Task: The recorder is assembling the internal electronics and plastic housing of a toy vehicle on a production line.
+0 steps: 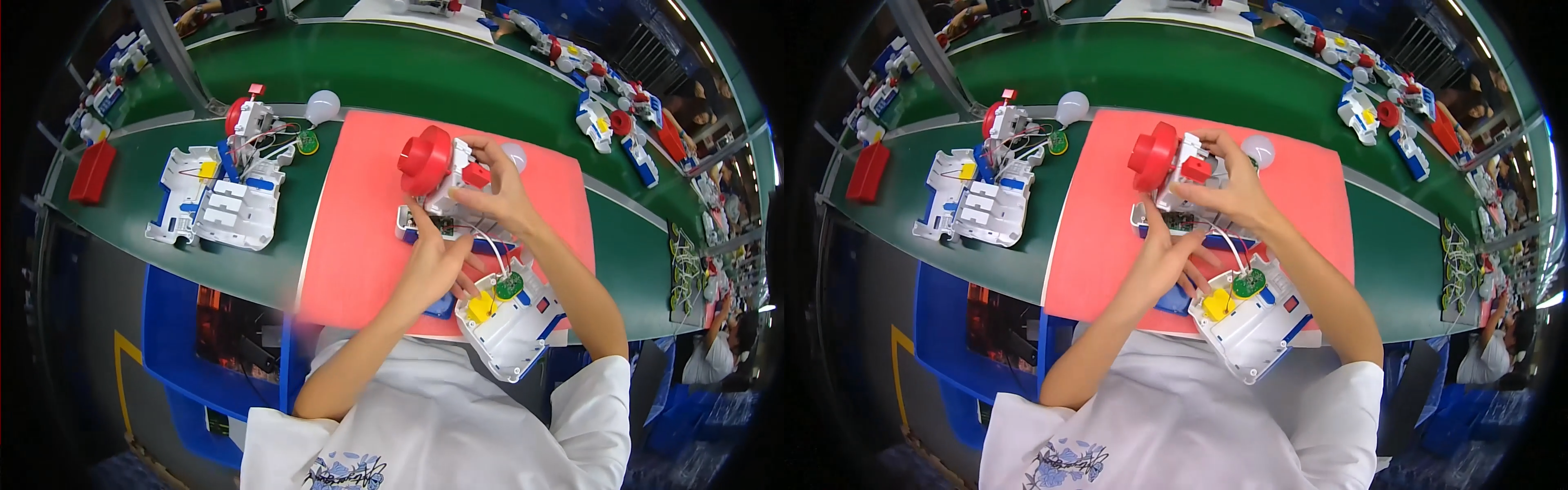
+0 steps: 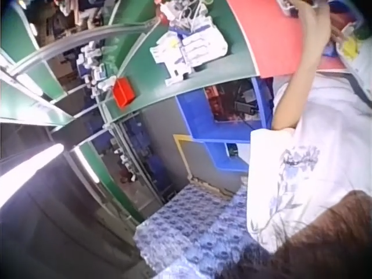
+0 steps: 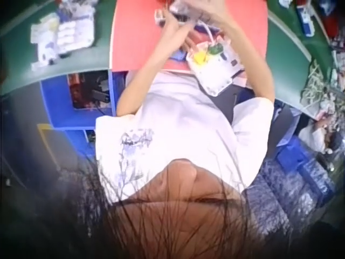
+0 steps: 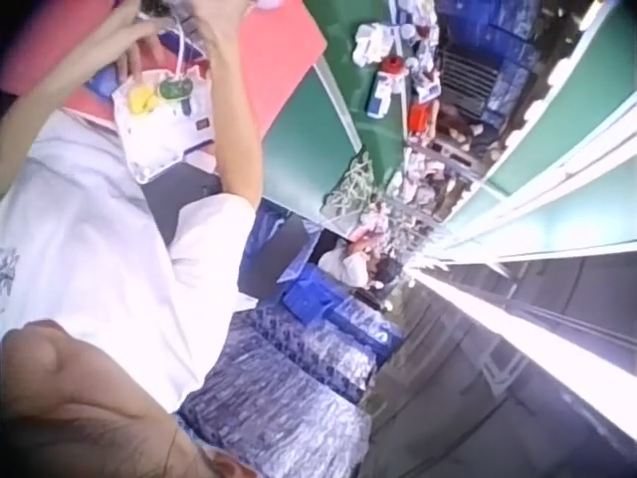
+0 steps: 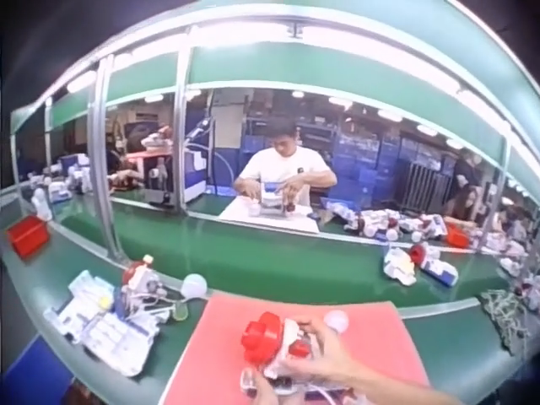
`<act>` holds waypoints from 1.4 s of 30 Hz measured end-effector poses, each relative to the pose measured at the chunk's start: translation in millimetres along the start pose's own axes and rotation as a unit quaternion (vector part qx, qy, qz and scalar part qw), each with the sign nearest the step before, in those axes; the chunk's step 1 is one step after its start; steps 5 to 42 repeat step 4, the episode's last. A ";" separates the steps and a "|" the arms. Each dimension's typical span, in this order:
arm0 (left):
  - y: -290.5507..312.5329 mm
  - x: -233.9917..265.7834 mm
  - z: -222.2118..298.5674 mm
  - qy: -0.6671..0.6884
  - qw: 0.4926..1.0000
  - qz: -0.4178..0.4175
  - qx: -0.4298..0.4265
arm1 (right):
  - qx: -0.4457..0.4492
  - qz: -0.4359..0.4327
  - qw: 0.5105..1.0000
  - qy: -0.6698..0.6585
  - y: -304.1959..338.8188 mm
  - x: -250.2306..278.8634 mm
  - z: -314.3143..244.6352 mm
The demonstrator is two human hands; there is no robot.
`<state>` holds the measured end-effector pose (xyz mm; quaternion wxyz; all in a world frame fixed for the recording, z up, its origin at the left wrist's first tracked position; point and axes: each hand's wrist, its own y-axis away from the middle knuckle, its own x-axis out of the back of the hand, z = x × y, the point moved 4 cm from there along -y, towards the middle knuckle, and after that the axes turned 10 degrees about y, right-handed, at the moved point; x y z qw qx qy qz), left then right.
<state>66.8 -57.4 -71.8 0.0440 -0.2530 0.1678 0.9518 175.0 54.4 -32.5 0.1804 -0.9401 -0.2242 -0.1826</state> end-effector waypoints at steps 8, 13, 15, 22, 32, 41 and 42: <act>-9.5 4.4 3.0 -0.033 0.999 0.000 0.016 | -0.010 -0.007 0.999 -0.048 2.7 -1.8 4.0; -9.5 4.4 3.0 -0.033 0.999 0.000 0.016 | -0.010 -0.007 0.999 -0.048 2.7 -1.8 4.0; -9.5 4.4 3.0 -0.033 0.999 0.000 0.016 | -0.010 -0.007 0.999 -0.048 2.7 -1.8 4.0; -9.5 4.4 3.0 -0.033 0.999 0.000 0.016 | -0.010 -0.007 0.999 -0.048 2.7 -1.8 4.0; -9.5 4.4 3.0 -0.033 0.999 0.000 0.016 | -0.010 -0.007 0.999 -0.048 2.7 -1.8 4.0; -9.5 4.4 3.0 -0.033 0.999 0.000 0.016 | -0.010 -0.007 0.999 -0.048 2.7 -1.8 4.0; -9.5 4.4 3.0 -0.033 0.999 0.000 0.016 | -0.010 -0.007 0.999 -0.048 2.7 -1.8 4.0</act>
